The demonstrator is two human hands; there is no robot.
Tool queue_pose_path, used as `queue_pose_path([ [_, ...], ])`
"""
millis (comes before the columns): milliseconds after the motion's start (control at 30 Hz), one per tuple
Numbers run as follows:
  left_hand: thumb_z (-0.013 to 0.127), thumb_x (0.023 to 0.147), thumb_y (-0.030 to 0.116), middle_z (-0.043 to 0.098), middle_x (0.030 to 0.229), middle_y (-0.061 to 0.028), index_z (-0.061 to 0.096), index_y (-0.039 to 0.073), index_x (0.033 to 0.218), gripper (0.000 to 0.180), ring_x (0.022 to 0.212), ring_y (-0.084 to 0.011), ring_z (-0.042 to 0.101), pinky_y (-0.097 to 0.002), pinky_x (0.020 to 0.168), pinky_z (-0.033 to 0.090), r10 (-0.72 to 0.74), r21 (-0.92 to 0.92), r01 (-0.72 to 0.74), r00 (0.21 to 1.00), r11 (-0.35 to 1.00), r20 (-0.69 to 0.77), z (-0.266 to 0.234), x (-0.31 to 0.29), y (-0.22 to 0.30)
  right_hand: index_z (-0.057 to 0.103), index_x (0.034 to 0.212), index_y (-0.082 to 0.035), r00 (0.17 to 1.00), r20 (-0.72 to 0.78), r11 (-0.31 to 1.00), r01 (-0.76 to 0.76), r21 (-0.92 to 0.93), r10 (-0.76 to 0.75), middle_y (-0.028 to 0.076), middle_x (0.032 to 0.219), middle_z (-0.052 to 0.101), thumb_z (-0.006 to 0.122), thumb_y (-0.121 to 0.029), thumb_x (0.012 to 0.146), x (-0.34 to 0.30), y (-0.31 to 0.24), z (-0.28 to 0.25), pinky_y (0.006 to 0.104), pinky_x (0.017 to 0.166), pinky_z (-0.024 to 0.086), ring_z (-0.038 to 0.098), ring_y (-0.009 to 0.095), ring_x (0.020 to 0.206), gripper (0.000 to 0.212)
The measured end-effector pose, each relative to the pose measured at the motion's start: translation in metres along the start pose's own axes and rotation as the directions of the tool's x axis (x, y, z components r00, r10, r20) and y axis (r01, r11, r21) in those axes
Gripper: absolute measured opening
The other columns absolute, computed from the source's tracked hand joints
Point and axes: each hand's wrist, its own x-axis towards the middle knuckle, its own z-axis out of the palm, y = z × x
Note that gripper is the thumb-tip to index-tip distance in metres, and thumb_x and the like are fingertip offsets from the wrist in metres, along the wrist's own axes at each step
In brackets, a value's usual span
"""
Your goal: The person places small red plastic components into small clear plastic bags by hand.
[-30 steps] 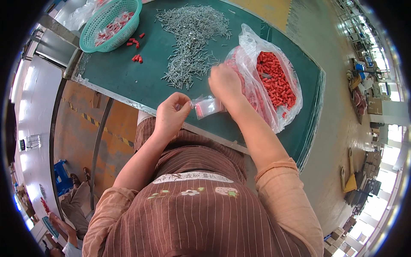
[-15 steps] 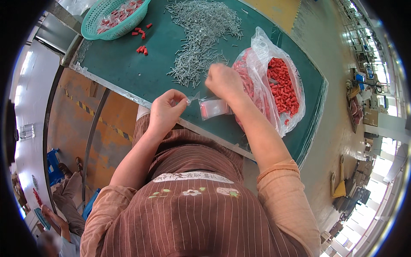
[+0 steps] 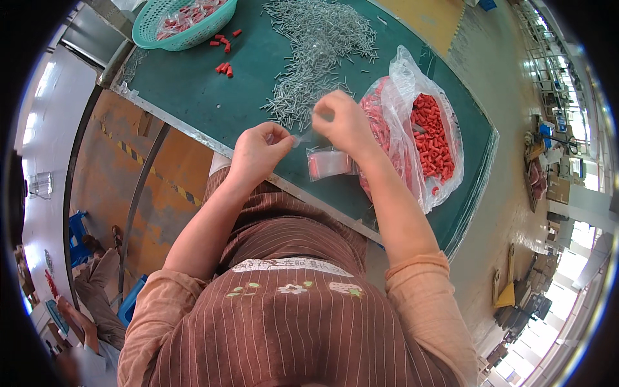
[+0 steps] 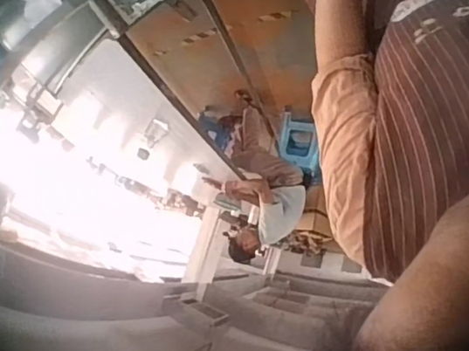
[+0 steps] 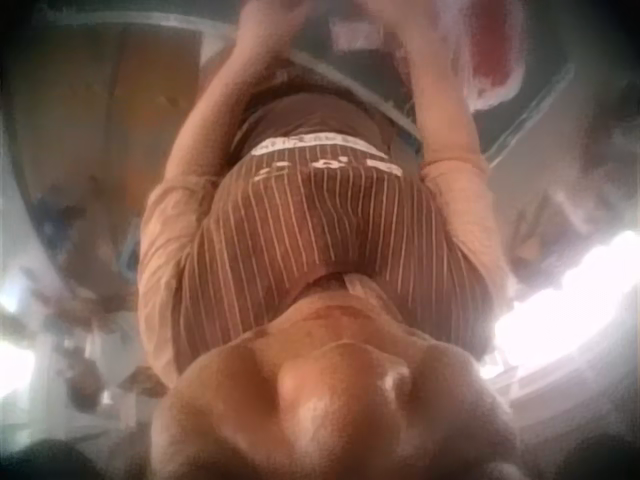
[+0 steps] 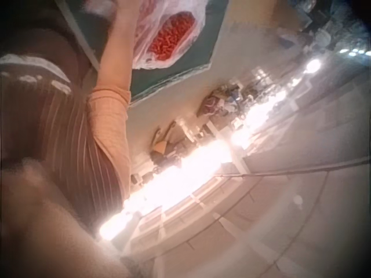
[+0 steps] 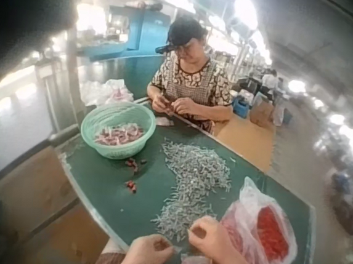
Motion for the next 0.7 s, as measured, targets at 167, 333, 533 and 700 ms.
queue_pose_path([
  [167, 0.067, 0.076, 0.018, 0.061, 0.069, -0.0058, 0.066, -0.001, 0.086, 0.021, 0.063, -0.0125, 0.053, -0.0289, 0.061, 0.044, 0.053, 0.029, -0.055, 0.996, 0.998, 0.065, 0.006, 0.003, 0.012, 0.060, 0.088, -0.005, 0.973, -0.059, 0.903, 0.227, 0.365, -0.221, 0.009, 0.111, 0.057, 0.067, 0.001, 0.073, -0.027, -0.030, 0.001, 0.0325, 0.090, 0.043, 0.055, 0.020, 0.103, 0.017],
  [333, 0.066, 0.076, 0.017, 0.058, 0.068, -0.0039, 0.065, -0.001, 0.087, 0.022, 0.064, -0.0114, 0.052, -0.0287, 0.060, 0.043, 0.062, 0.015, -0.065, 0.989, 0.998, 0.136, 0.014, 0.004, 0.019, 0.060, 0.087, -0.006, 0.960, -0.108, 0.920, 0.278, 0.277, -0.258, 0.010, 0.114, 0.057, 0.069, 0.000, 0.073, -0.037, -0.021, -0.004, 0.0329, 0.091, 0.044, 0.056, 0.021, 0.103, 0.017],
  [533, 0.067, 0.076, 0.017, 0.060, 0.069, -0.0027, 0.066, 0.000, 0.084, 0.019, 0.063, -0.0106, 0.053, -0.0274, 0.059, 0.043, 0.002, -0.076, 0.012, 0.983, 0.997, 0.183, 0.016, 0.003, 0.019, 0.060, 0.085, -0.006, 0.964, -0.067, 0.932, 0.264, 0.249, -0.256, 0.010, 0.115, 0.057, 0.070, -0.003, 0.072, -0.042, -0.019, -0.012, 0.0349, 0.093, 0.043, 0.054, 0.024, 0.107, 0.017],
  [700, 0.066, 0.074, 0.017, 0.061, 0.068, -0.0054, 0.066, 0.000, 0.083, 0.019, 0.063, -0.0125, 0.056, -0.0286, 0.061, 0.046, -0.035, -0.077, 0.051, 0.980, 0.996, 0.195, 0.019, 0.003, 0.020, 0.060, 0.083, -0.007, 0.966, -0.053, 0.949, 0.260, 0.179, -0.255, 0.011, 0.115, 0.057, 0.071, -0.005, 0.071, -0.045, -0.017, -0.020, 0.0374, 0.094, 0.042, 0.052, 0.028, 0.111, 0.016],
])
